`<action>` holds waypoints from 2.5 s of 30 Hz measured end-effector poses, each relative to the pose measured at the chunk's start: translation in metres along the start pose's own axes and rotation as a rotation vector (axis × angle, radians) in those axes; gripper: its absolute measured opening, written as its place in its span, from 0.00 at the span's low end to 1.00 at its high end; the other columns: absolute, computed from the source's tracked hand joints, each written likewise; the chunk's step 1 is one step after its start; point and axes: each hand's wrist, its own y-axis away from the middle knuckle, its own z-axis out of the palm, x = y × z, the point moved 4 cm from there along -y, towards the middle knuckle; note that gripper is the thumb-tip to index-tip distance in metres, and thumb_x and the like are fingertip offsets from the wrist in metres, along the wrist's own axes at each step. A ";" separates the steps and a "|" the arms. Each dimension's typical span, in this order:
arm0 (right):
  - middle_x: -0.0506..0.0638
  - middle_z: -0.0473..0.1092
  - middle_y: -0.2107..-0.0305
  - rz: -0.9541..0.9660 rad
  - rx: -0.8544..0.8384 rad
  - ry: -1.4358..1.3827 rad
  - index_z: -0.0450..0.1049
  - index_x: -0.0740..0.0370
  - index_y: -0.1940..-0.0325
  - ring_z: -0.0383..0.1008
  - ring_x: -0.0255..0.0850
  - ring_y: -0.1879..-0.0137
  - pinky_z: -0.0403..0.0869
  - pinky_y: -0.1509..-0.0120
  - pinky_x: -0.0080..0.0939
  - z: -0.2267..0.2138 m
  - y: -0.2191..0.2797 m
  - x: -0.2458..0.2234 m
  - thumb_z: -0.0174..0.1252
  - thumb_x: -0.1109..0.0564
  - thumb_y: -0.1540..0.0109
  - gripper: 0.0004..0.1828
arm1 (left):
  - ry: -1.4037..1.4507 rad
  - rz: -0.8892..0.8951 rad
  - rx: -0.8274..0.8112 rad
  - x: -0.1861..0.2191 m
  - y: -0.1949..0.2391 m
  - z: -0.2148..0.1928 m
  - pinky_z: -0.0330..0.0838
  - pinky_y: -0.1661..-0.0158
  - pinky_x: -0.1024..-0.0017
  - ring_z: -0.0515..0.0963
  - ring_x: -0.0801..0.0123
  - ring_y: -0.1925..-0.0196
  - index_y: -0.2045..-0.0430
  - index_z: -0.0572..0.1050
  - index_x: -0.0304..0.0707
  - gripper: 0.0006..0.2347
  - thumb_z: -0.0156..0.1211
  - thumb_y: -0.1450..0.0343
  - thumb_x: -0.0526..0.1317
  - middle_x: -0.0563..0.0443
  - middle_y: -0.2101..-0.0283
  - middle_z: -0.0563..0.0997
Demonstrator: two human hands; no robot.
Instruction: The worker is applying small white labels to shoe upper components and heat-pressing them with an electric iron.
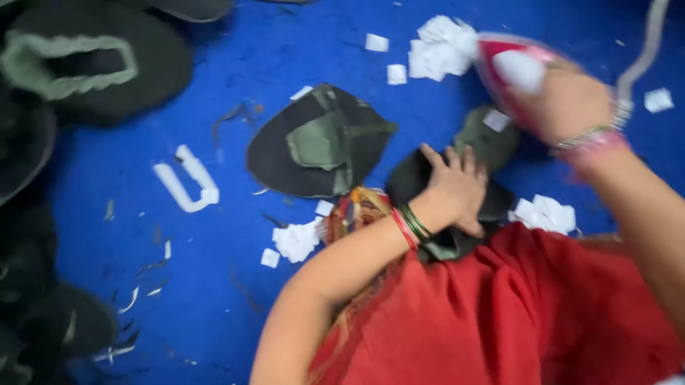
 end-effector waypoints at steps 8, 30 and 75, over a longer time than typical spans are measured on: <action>0.58 0.77 0.53 0.464 0.315 -0.929 0.75 0.66 0.36 0.81 0.48 0.49 0.78 0.52 0.48 0.142 0.051 0.152 0.51 0.39 0.26 0.29 | 0.645 -0.051 0.384 -0.080 0.102 -0.087 0.71 0.47 0.48 0.77 0.43 0.44 0.40 0.72 0.61 0.23 0.45 0.28 0.61 0.47 0.46 0.80; 0.55 0.76 0.57 0.589 0.137 -0.922 0.76 0.69 0.48 0.77 0.42 0.52 0.75 0.45 0.40 0.100 0.195 0.039 0.66 0.58 0.31 0.12 | 0.981 -0.674 0.761 -0.174 0.109 0.036 0.76 0.54 0.60 0.83 0.52 0.55 0.38 0.64 0.34 0.33 0.75 0.36 0.43 0.38 0.56 0.83; 0.53 0.65 0.39 0.346 0.497 -1.141 0.62 0.63 0.30 0.73 0.42 0.39 0.76 0.41 0.44 -0.122 0.109 -0.052 0.45 0.49 0.20 0.19 | 0.744 -0.095 0.626 -0.043 0.128 -0.099 0.76 0.53 0.51 0.83 0.43 0.57 0.62 0.79 0.36 0.15 0.54 0.22 0.49 0.36 0.66 0.83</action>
